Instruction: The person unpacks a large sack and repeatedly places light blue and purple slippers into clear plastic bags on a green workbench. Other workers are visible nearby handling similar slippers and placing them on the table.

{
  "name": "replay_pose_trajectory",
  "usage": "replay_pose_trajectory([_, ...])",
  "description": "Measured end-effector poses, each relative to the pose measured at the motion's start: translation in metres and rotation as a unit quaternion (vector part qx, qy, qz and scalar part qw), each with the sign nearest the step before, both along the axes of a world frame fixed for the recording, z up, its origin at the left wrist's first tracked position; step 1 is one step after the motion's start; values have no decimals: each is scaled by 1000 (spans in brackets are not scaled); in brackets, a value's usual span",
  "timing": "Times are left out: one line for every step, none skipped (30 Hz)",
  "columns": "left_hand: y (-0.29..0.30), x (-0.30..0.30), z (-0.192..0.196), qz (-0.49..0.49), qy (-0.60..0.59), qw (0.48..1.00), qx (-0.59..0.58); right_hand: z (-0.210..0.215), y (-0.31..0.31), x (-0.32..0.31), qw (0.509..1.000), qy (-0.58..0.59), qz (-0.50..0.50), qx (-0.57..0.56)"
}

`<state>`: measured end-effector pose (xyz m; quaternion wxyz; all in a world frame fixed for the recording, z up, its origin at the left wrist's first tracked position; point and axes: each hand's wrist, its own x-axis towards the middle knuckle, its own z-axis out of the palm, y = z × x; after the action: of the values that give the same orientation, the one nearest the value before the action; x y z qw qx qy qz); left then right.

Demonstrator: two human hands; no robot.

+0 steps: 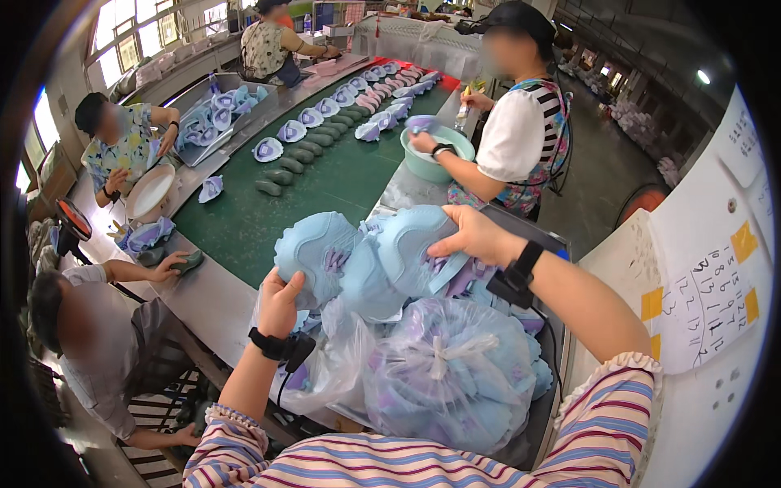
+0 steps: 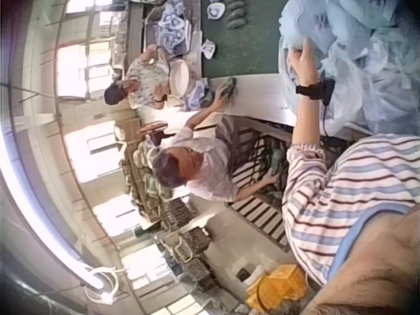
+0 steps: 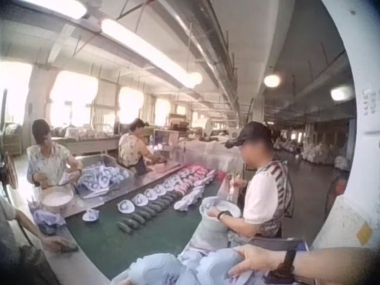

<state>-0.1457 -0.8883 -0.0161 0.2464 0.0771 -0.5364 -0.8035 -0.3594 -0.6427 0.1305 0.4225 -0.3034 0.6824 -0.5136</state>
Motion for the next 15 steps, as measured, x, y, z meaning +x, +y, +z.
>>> replay_pose_trajectory([-1,-7,-6,-1,0,1000,29,1,-1,-11,999,20,7,35])
replay_pose_trajectory([-1,-15,-9,-5,2,999,54,-1,-4,-21,985,147,42,77])
replay_pose_trajectory([0,-23,-12,-9,4,997,79,-5,-7,-32,952,271,76,120])
replay_pose_trajectory([2,-33,-12,-5,-1,1000,30,-12,-10,-43,900,389,109,160])
replay_pose_trajectory([7,-42,-14,0,-6,1000,-16,-22,-14,-46,937,296,114,148])
replay_pose_trajectory([13,-52,-16,4,-11,998,-62,-34,-16,-42,953,274,87,99])
replay_pose_trajectory([19,-66,-18,30,-58,986,-156,-44,-21,-41,943,300,126,64])
replay_pose_trajectory([31,-73,-8,28,-90,982,-162,-53,-29,-35,931,322,169,28])
replay_pose_trajectory([38,-84,-17,27,-90,988,-123,-63,-36,-24,913,370,163,50])
replay_pose_trajectory([41,-91,-21,26,-93,991,-89,-74,-44,-8,894,416,154,67])
replay_pose_trajectory([40,-92,-25,41,-99,993,-54,-80,-47,-1,872,460,146,84])
replay_pose_trajectory([39,-93,-28,57,-105,993,-19,-86,-43,-9,896,426,112,58])
replay_pose_trajectory([35,-92,-29,72,-113,991,14,-95,-32,-22,917,390,75,30])
replay_pose_trajectory([16,-90,-39,102,-219,968,-62,-100,-22,-35,935,351,42,1])
replay_pose_trajectory([3,-84,-41,115,-173,978,12,-89,-15,-36,936,351,33,4])
